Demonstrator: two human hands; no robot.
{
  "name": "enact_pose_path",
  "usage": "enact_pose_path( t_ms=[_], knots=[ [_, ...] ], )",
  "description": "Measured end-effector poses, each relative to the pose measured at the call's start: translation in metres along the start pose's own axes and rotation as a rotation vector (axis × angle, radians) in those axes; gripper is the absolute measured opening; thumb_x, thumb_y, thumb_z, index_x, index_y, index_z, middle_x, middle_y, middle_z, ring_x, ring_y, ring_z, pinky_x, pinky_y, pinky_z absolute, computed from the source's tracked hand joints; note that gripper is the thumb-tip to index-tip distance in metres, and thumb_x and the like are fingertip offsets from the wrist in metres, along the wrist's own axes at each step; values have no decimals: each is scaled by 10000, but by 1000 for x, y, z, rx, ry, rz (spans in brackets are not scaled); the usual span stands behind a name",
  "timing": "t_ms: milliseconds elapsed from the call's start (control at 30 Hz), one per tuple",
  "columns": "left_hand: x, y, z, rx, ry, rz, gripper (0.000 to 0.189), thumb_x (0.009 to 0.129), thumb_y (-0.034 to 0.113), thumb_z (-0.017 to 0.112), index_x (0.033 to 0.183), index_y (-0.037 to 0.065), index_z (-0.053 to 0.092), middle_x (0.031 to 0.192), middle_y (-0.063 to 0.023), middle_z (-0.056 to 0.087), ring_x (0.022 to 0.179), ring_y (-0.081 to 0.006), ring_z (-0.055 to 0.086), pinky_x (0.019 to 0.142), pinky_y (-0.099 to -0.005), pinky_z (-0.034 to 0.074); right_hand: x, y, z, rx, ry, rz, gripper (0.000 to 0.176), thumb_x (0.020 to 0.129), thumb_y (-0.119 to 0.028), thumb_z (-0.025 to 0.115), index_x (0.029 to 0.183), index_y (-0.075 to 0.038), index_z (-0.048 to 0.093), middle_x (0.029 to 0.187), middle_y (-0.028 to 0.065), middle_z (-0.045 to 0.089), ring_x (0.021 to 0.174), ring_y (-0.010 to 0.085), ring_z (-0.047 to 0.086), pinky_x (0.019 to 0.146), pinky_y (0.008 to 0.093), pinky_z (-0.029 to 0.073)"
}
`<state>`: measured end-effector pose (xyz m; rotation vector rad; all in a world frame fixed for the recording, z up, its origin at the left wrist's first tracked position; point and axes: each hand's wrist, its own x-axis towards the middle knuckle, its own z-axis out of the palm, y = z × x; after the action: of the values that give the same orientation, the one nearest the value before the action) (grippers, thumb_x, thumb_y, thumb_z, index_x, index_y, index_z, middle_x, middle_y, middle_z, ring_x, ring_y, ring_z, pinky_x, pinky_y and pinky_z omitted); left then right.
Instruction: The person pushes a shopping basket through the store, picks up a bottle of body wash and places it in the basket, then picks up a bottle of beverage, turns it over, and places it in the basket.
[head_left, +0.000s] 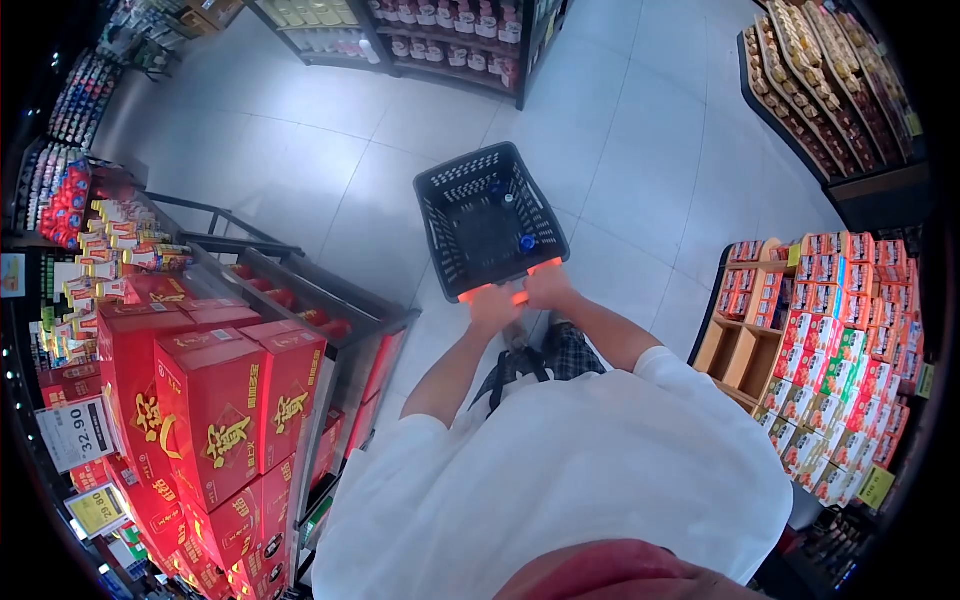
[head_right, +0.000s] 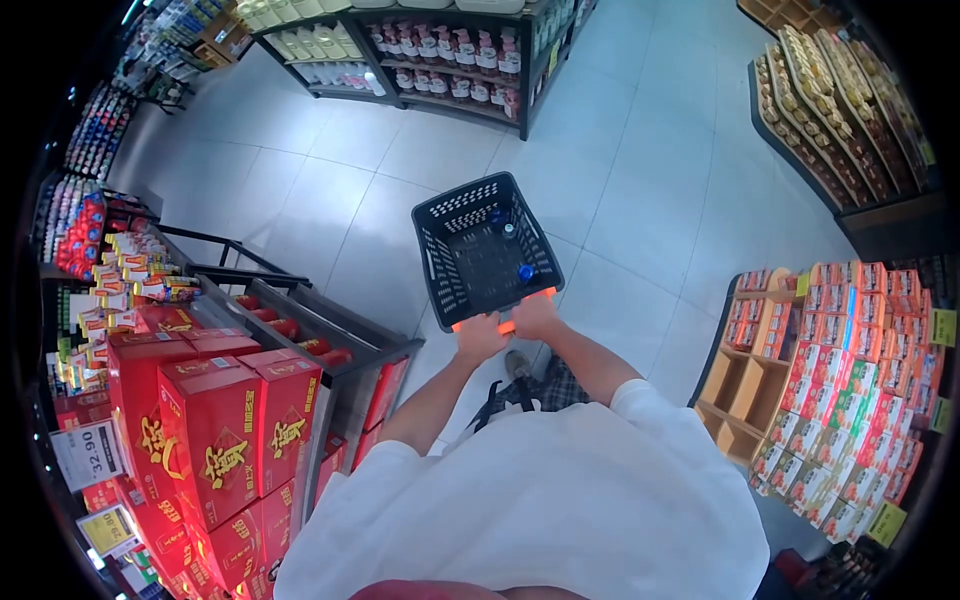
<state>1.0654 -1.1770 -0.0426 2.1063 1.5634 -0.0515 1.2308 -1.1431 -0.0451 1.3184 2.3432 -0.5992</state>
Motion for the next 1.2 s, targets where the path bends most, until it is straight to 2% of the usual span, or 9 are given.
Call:
enact_pose_path(
  t_ms=[167, 433, 567, 867, 967, 1200],
  knots=[
    [34, -15, -13, 1, 24, -35, 419, 759, 425, 667, 953, 53, 665, 800, -163, 686, 769, -315, 683, 677, -429, 545, 40, 16, -15, -12, -2, -7, 194, 713, -276, 628, 810, -135, 718, 786, 103, 694, 787, 288, 683, 708, 433, 526],
    [101, -39, -55, -20, 97, -108, 404, 751, 417, 681, 921, 51, 660, 770, -138, 677, 757, -309, 678, 660, -422, 545, 104, 43, -82, 2, -22, -67, 187, 706, -238, 613, 787, -107, 719, 799, 119, 701, 766, 285, 690, 667, 416, 537],
    [141, -53, -78, -35, 119, -146, 332, 725, 398, 684, 794, 74, 660, 724, -143, 672, 698, -341, 666, 643, -444, 541, 142, 60, -105, 26, 66, -107, 186, 705, -240, 616, 785, -112, 723, 795, 102, 702, 767, 281, 693, 655, 411, 537],
    [223, -92, -109, -42, 151, -233, 304, 722, 373, 700, 814, 86, 658, 708, -157, 660, 687, -357, 655, 636, -470, 531, 219, 93, -179, 30, 24, -190, 164, 732, -222, 629, 777, -105, 735, 814, 98, 714, 787, 270, 701, 673, 387, 538],
    [248, -105, -127, -28, 50, -281, 406, 758, 442, 653, 903, 64, 672, 833, -163, 681, 792, -361, 669, 689, -478, 534, 247, 99, -199, 19, 9, -216, 163, 733, -226, 630, 771, -107, 736, 815, 95, 716, 788, 270, 702, 669, 388, 540],
    [288, -131, -167, -86, 159, -348, 384, 738, 436, 673, 867, 74, 668, 746, -166, 667, 733, -364, 666, 658, -456, 536, 310, 105, -242, -43, 0, -295, 160, 740, -223, 633, 781, -110, 739, 819, 93, 717, 790, 269, 701, 674, 385, 544]
  ],
)
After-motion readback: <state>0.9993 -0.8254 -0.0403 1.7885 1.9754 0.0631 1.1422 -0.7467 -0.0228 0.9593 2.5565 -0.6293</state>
